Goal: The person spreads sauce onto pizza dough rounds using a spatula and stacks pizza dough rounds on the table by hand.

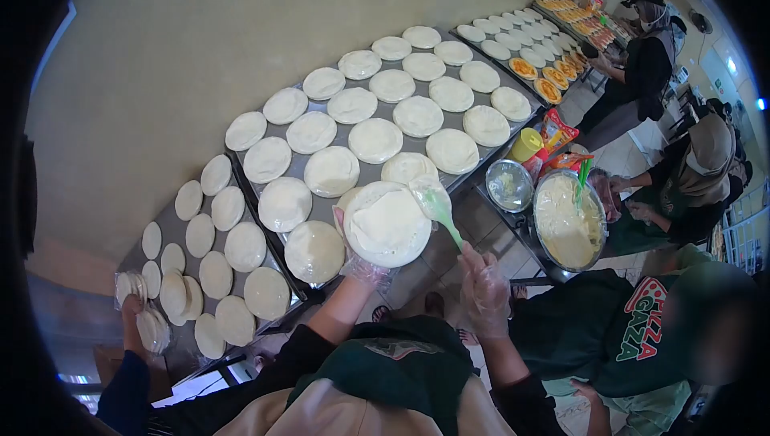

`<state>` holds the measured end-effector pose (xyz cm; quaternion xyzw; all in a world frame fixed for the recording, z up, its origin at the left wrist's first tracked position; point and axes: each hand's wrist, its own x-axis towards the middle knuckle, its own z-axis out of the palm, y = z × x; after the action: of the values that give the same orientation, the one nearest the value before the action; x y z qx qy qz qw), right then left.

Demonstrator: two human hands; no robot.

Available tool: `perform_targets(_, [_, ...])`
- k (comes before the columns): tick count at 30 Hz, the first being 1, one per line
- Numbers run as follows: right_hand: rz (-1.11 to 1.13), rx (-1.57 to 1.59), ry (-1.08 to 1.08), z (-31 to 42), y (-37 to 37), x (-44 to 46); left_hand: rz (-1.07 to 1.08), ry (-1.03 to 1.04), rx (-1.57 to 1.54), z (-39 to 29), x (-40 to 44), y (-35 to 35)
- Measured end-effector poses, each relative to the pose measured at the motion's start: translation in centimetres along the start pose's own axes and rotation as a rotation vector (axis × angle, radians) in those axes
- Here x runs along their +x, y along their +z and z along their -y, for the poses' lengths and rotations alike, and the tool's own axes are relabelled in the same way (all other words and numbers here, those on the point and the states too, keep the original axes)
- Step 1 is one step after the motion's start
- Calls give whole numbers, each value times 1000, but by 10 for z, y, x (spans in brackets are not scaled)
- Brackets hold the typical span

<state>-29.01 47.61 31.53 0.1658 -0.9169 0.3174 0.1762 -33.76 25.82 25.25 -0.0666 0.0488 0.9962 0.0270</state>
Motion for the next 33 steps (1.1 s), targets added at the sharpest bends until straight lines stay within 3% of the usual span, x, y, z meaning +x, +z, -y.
perform_targets(2, [61, 0, 2, 7, -7, -10, 22, 25, 7, -1, 8, 4])
perform_targets(4, [137, 38, -42, 12, -10, -26, 299, -14, -45, 1, 18, -3])
perform_targets(5, [220, 74, -82, 13, -11, -32, 304, -21, -42, 3, 19, -4])
perform_targets(8, [155, -122, -89, -27, -4, -34, 263, -50, -28, 10, 18, 11])
perform_targets(10, [89, -211, -76, -39, -8, -28, 192, -77, -198, 15, 20, 18])
perform_targets(15, [-21, -55, 76, -48, -26, -10, 107, -94, -138, 26, 32, -1])
perform_targets(16, [-19, -54, 75, -49, -28, -13, 47, -92, -89, 28, 32, 4])
perform_targets(17, [53, -60, -58, -52, -28, -23, 46, -90, -88, 30, 31, 6])
perform_targets(18, [125, -67, -190, -55, -28, -32, 142, -141, -89, 33, 29, 8])
perform_targets(21, [200, -149, -185, -74, -23, -38, 299, -169, -32, 39, 25, 5])
perform_targets(23, [171, -153, -171, -88, -20, -28, 88, -137, -68, 42, 22, 8])
perform_targets(31, [16, -110, -70, -100, -34, 20, 68, -227, -56, 44, 28, 6])
perform_targets(33, [29, 39, -81, -96, -46, 20, 45, -239, -59, 48, 31, 10])
